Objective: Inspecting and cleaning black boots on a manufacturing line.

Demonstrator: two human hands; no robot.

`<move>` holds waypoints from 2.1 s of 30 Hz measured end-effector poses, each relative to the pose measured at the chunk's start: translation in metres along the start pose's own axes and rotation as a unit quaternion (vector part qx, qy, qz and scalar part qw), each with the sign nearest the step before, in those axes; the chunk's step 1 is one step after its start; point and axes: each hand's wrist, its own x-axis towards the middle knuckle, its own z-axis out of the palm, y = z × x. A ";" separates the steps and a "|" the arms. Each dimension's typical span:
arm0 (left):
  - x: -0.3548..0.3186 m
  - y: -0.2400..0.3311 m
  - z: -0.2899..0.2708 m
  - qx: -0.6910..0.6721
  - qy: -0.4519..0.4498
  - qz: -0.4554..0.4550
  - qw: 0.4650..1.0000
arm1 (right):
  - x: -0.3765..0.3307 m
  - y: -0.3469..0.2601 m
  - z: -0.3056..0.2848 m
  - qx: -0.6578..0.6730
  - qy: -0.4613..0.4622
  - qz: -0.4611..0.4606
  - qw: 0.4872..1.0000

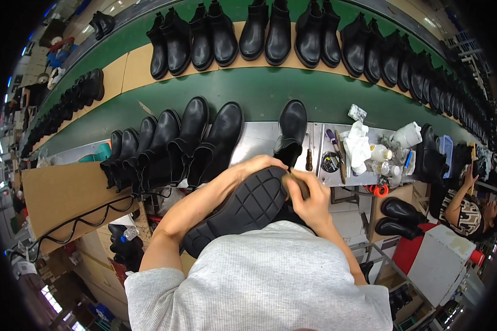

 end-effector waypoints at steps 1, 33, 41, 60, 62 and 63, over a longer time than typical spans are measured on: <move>0.000 0.000 0.000 0.000 -0.053 -0.017 0.998 | -0.012 -0.001 -0.005 0.036 -0.003 0.035 0.999; -0.001 0.003 0.003 0.002 0.019 -0.023 1.000 | -0.007 0.002 -0.007 0.037 -0.015 0.010 0.999; -0.008 0.010 0.020 0.088 0.085 0.004 0.993 | 0.005 -0.002 0.001 0.005 -0.006 0.001 1.000; 0.007 0.006 0.004 0.018 0.029 0.021 0.999 | 0.030 -0.002 0.008 -0.007 0.009 -0.025 1.000; -0.007 0.008 0.016 0.046 0.062 0.008 0.997 | 0.006 0.001 0.005 0.006 0.012 -0.016 1.000; -0.011 0.009 0.020 0.075 0.092 -0.004 0.993 | -0.005 -0.003 0.000 0.014 0.017 -0.008 1.000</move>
